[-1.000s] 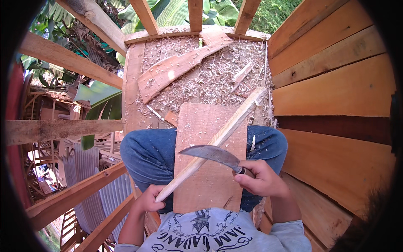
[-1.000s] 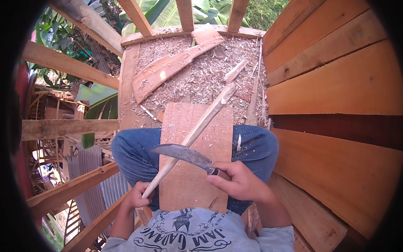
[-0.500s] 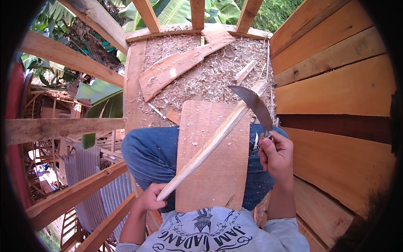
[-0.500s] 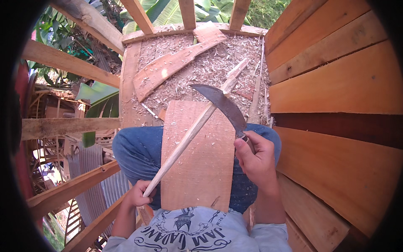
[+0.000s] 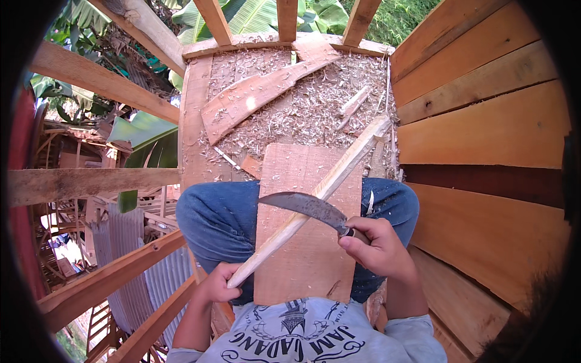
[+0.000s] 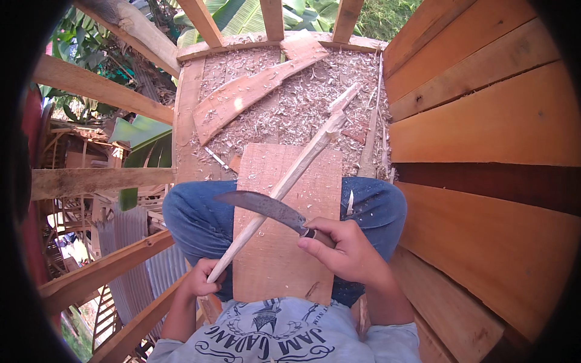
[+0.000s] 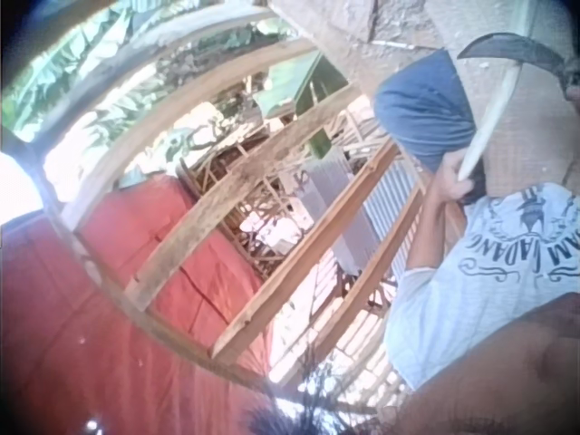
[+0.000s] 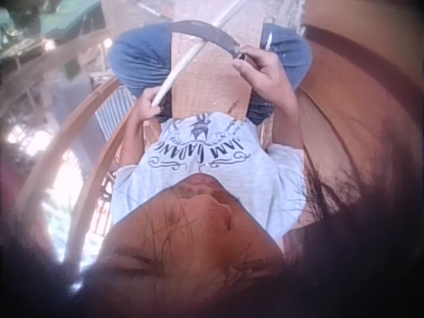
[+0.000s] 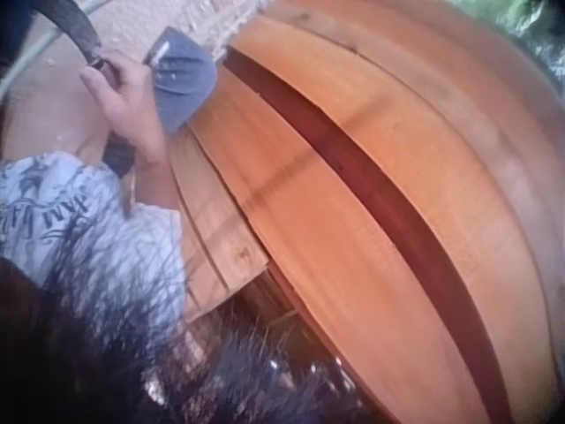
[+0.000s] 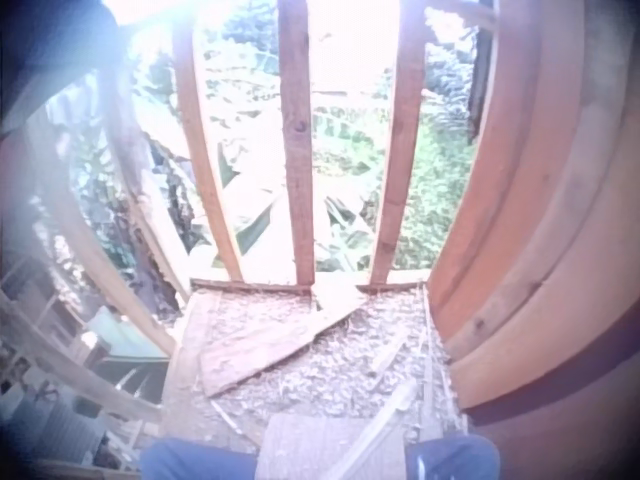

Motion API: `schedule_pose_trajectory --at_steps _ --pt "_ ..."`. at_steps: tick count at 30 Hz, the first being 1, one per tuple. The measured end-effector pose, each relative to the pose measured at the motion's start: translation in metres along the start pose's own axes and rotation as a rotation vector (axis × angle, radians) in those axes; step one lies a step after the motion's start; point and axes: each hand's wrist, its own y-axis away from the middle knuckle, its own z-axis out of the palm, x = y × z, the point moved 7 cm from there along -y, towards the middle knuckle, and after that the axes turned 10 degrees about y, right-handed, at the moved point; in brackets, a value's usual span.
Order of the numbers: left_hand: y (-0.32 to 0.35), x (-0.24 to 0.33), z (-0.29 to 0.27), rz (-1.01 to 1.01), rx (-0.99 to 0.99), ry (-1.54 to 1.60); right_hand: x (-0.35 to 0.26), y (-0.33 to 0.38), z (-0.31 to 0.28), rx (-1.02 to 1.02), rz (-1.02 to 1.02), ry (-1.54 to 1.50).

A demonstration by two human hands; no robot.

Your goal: The person sits cross-legged on a wooden platform and uses a curved knife to shave and shape a long, thin piece of wood. They repeatedly scrape the surface of the wood, creating shavings, and rotate the piece to work on different sides.

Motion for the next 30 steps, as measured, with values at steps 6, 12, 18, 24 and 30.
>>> schedule_pose_trajectory --at_steps 6,12,18,24,30 --pt "-0.005 0.016 0.007 0.026 0.115 -0.016 0.012 0.009 -0.047 0.377 0.168 -0.292" --pt "0.002 -0.002 -0.002 -0.026 0.023 -0.048 0.004 0.010 -0.032 0.299 0.198 -0.250" --pt "0.000 0.002 0.002 -0.021 0.002 -0.048 -0.019 0.009 0.020 -0.077 -0.057 0.106" --pt "-0.006 0.013 0.007 0.005 0.097 -0.022 0.023 0.021 -0.053 0.441 0.219 -0.273" --pt "-0.003 0.012 0.005 -0.028 0.054 0.032 0.012 0.023 -0.066 0.905 -0.059 0.365"
